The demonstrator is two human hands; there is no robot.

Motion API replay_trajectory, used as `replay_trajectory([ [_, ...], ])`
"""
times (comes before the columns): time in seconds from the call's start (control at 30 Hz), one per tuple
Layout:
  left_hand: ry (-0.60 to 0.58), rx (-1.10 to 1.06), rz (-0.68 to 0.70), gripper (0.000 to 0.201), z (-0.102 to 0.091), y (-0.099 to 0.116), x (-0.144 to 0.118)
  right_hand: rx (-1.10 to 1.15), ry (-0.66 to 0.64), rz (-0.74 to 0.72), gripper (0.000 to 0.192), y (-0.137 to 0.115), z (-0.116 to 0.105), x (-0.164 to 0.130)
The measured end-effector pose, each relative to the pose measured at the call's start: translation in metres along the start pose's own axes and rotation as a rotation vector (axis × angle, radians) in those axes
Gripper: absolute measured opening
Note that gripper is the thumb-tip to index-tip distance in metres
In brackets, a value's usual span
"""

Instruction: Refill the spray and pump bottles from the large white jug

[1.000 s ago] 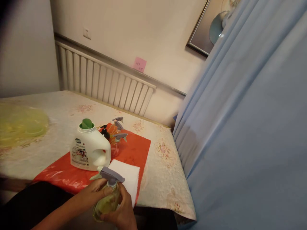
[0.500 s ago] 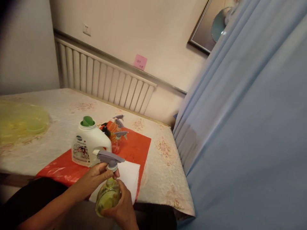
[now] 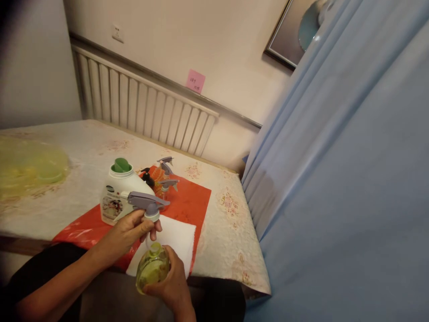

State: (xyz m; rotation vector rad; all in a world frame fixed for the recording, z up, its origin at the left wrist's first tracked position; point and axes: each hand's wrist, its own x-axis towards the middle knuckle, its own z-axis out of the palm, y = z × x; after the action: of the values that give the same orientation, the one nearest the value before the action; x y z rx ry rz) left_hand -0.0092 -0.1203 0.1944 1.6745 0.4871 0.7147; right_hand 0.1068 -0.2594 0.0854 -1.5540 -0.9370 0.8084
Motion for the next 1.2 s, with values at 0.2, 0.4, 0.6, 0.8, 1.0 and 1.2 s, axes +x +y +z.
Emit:
replay_trajectory([
  [0.2, 0.129, -0.055, -0.055, 0.032, 0.004, -0.005, 0.002, -0.034, 0.016, -0.013, 0.095, 0.002, -0.001, -0.001],
  [0.4, 0.189, -0.096, -0.05, 0.036, 0.002, 0.002, 0.001, -0.047, 0.02, 0.003, 0.097, 0.005, 0.0, -0.002],
  [0.6, 0.041, -0.086, -0.127, 0.037, 0.003, 0.005, -0.004, -0.05, 0.013, -0.031, 0.093, 0.004, 0.002, -0.002],
  [0.8, 0.234, -0.143, -0.041, 0.038, -0.009, 0.0, -0.009, -0.066, 0.065, 0.019, 0.099, 0.013, 0.003, -0.001],
  [1.0, 0.535, -0.41, 0.088, 0.029, -0.039, -0.014, -0.02, -0.071, 0.05, 0.061, 0.094, 0.013, 0.0, 0.006],
  [1.2, 0.616, -0.345, 0.033, 0.03, -0.046, -0.05, -0.032, -0.071, 0.089, 0.053, 0.088, 0.008, -0.014, 0.021],
])
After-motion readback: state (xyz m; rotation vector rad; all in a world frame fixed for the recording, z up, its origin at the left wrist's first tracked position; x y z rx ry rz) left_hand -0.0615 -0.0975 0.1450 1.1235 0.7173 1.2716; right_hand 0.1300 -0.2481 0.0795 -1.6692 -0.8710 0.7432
